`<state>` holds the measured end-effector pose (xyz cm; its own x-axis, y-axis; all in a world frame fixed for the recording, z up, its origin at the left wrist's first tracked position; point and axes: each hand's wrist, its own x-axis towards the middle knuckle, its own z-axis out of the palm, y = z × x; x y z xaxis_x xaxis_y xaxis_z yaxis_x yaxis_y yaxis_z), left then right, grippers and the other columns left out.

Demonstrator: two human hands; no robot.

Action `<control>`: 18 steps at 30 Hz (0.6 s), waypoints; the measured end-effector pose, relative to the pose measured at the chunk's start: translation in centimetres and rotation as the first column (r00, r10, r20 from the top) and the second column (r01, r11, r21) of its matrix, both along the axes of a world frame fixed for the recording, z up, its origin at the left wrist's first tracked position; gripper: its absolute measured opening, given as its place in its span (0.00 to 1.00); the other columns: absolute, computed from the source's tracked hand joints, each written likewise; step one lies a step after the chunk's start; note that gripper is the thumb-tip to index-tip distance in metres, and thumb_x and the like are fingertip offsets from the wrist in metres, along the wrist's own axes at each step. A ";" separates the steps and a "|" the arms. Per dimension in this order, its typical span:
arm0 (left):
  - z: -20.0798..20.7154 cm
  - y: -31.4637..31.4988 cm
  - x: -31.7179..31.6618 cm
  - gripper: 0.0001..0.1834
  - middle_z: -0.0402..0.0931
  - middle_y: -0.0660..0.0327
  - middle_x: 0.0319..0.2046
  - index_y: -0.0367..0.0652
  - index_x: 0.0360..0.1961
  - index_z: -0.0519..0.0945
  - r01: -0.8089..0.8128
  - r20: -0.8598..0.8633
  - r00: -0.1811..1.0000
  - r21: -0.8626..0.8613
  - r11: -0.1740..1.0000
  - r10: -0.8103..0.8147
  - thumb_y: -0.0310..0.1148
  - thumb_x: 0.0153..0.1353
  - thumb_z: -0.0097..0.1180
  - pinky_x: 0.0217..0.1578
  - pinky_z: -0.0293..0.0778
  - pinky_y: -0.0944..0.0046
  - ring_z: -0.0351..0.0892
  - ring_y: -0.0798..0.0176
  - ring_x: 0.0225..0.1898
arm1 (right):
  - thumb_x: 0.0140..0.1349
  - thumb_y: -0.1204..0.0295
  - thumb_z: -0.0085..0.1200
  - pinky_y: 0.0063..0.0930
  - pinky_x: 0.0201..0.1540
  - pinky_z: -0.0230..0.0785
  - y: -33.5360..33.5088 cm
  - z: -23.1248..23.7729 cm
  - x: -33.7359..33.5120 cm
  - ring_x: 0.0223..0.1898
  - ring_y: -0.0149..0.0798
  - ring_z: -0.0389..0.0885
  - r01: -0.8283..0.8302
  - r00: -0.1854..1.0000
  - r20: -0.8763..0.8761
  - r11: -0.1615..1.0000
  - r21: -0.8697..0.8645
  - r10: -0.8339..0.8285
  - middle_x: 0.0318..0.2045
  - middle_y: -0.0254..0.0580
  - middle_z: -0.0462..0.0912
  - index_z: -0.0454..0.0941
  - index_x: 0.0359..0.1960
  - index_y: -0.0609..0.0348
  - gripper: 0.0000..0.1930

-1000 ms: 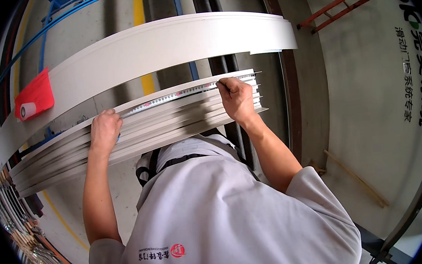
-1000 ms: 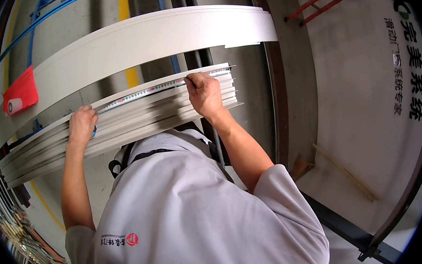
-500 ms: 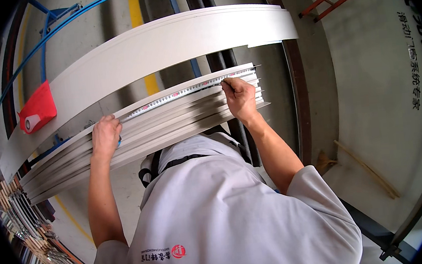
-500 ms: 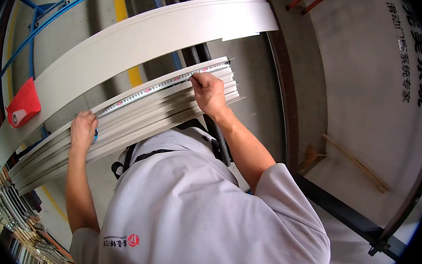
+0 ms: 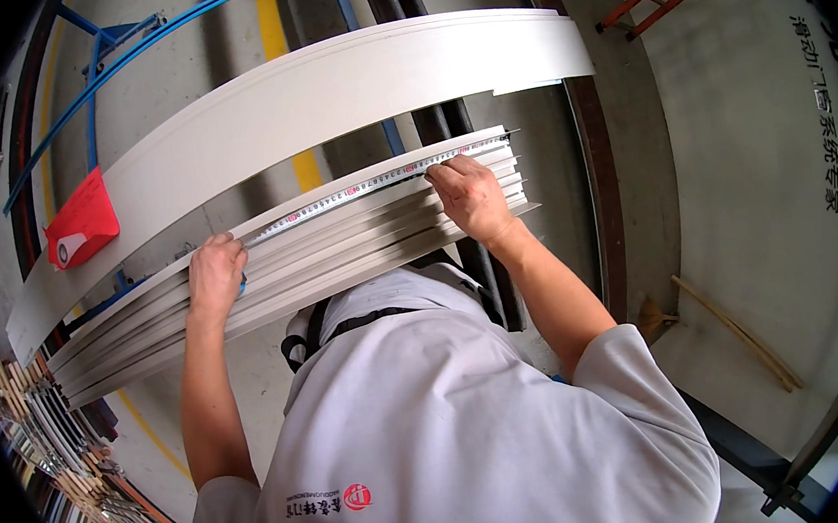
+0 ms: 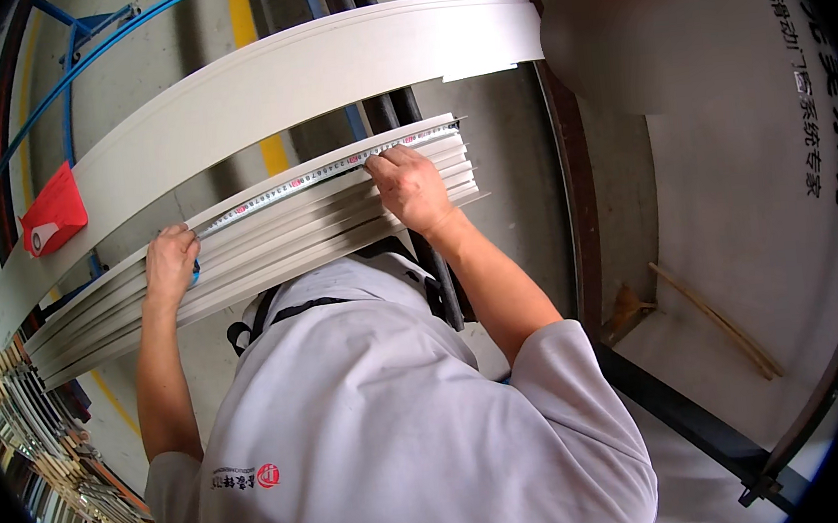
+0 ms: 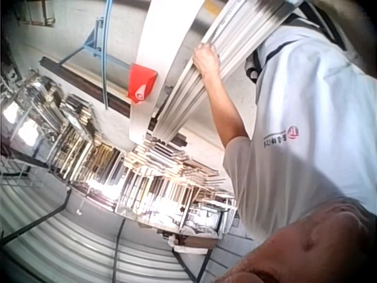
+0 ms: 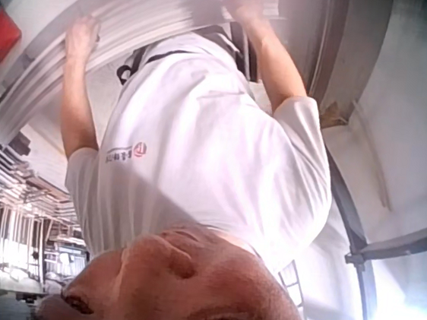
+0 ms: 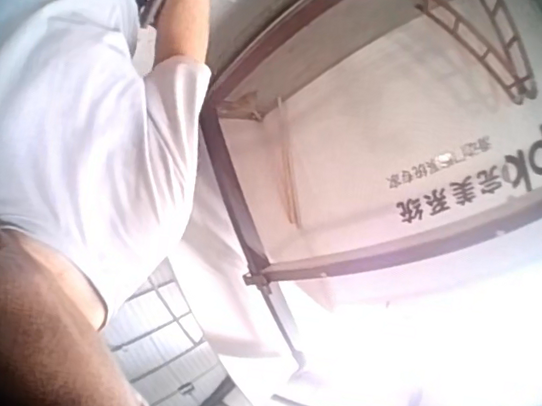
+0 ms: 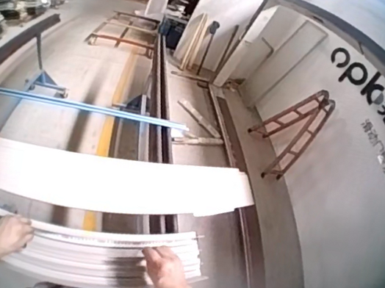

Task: The person uses a tape measure to take dimensions of various metal frame components and marking points with a pencil.

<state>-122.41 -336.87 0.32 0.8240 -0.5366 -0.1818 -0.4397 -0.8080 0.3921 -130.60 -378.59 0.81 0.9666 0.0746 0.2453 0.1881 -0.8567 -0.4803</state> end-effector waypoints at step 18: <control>-2.7 1.0 0.0 0.11 0.80 0.54 0.33 0.41 0.25 0.82 -0.008 0.024 1.000 0.096 0.995 0.006 0.37 0.58 0.59 0.45 0.79 0.49 0.81 0.49 0.43 | 0.72 0.75 0.52 0.30 0.43 0.78 -0.7 -1.2 -0.4 0.40 0.42 0.83 0.601 0.786 -0.562 -0.107 0.792 0.257 0.40 0.50 0.84 0.78 0.49 0.68 0.10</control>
<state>-122.37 -335.85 -2.34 0.8324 -0.5118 -0.2126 -0.4423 -0.8446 0.3018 -130.96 -379.24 -0.42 0.8398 0.0048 -0.5428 -0.4361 0.6015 -0.6694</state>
